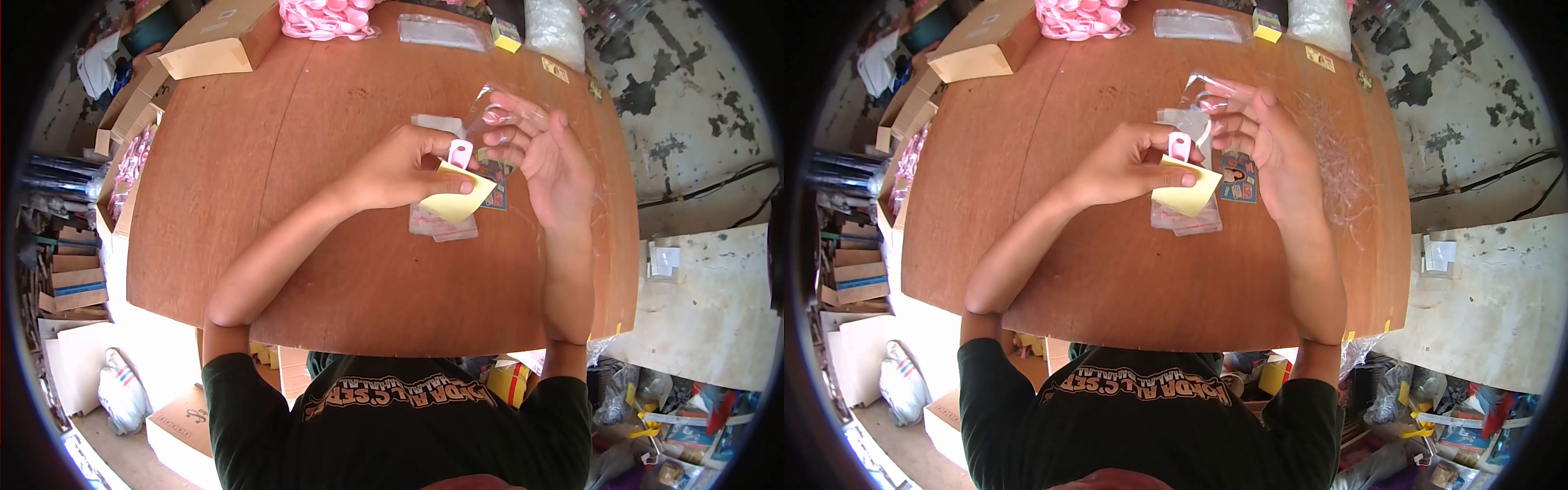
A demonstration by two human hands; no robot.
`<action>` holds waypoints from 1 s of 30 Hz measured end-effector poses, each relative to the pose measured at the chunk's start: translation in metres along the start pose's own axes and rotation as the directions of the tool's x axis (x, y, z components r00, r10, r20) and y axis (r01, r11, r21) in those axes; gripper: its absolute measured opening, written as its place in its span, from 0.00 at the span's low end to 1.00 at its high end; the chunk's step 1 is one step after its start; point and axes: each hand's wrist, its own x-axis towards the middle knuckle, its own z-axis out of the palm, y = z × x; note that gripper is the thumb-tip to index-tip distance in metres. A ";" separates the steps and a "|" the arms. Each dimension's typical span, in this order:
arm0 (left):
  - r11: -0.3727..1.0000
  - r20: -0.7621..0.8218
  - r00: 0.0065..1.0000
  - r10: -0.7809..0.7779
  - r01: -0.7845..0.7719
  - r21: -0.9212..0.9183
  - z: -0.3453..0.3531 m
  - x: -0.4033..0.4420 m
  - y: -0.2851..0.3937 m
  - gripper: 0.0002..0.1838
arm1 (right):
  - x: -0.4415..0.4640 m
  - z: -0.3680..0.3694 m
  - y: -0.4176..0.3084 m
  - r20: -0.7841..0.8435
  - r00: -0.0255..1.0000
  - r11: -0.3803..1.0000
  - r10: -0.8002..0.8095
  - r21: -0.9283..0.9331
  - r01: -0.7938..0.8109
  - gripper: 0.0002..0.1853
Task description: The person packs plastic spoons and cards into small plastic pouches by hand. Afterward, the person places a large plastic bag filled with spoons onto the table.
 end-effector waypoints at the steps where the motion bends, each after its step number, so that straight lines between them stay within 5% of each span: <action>1: 1.000 0.002 1.000 -0.008 0.008 -0.018 0.001 -0.003 0.000 0.13 | -0.004 -0.002 0.004 -0.001 1.000 1.000 0.001 0.003 -0.001 0.21; 4: 0.991 -0.030 0.995 -0.092 0.089 -0.099 0.007 -0.019 -0.004 0.14 | -0.023 -0.009 0.027 -0.034 0.999 0.994 -0.006 -0.112 0.002 0.19; 6: 0.982 -0.055 0.991 -0.120 0.110 -0.156 0.015 -0.032 -0.011 0.16 | -0.037 -0.007 0.044 -0.006 0.999 0.926 0.036 -0.375 -0.035 0.14; 11: 0.941 -0.052 0.984 -0.172 0.149 -0.305 0.028 -0.066 -0.017 0.21 | -0.057 -0.002 0.070 -0.059 0.977 0.941 0.205 -0.263 -0.213 0.10; 15: 0.834 0.005 0.900 -0.437 0.407 -0.373 0.029 -0.082 -0.024 0.22 | -0.064 0.004 0.081 -0.025 0.956 0.903 0.294 -0.320 -0.286 0.10; 23: 0.796 -0.059 0.884 -0.463 0.386 -0.466 0.032 -0.086 -0.035 0.24 | -0.068 -0.007 0.107 -0.108 0.951 0.943 0.290 -0.137 -0.303 0.10; 28: 0.802 -0.094 0.893 -0.441 0.345 -0.489 0.034 -0.086 -0.045 0.25 | -0.066 -0.010 0.113 -0.109 0.972 0.943 0.209 -0.239 -0.229 0.12; 30: 0.892 -0.193 0.931 -0.310 0.214 -0.399 0.035 -0.087 -0.055 0.23 | -0.066 -0.009 0.114 -0.118 0.972 0.934 0.204 -0.274 -0.230 0.12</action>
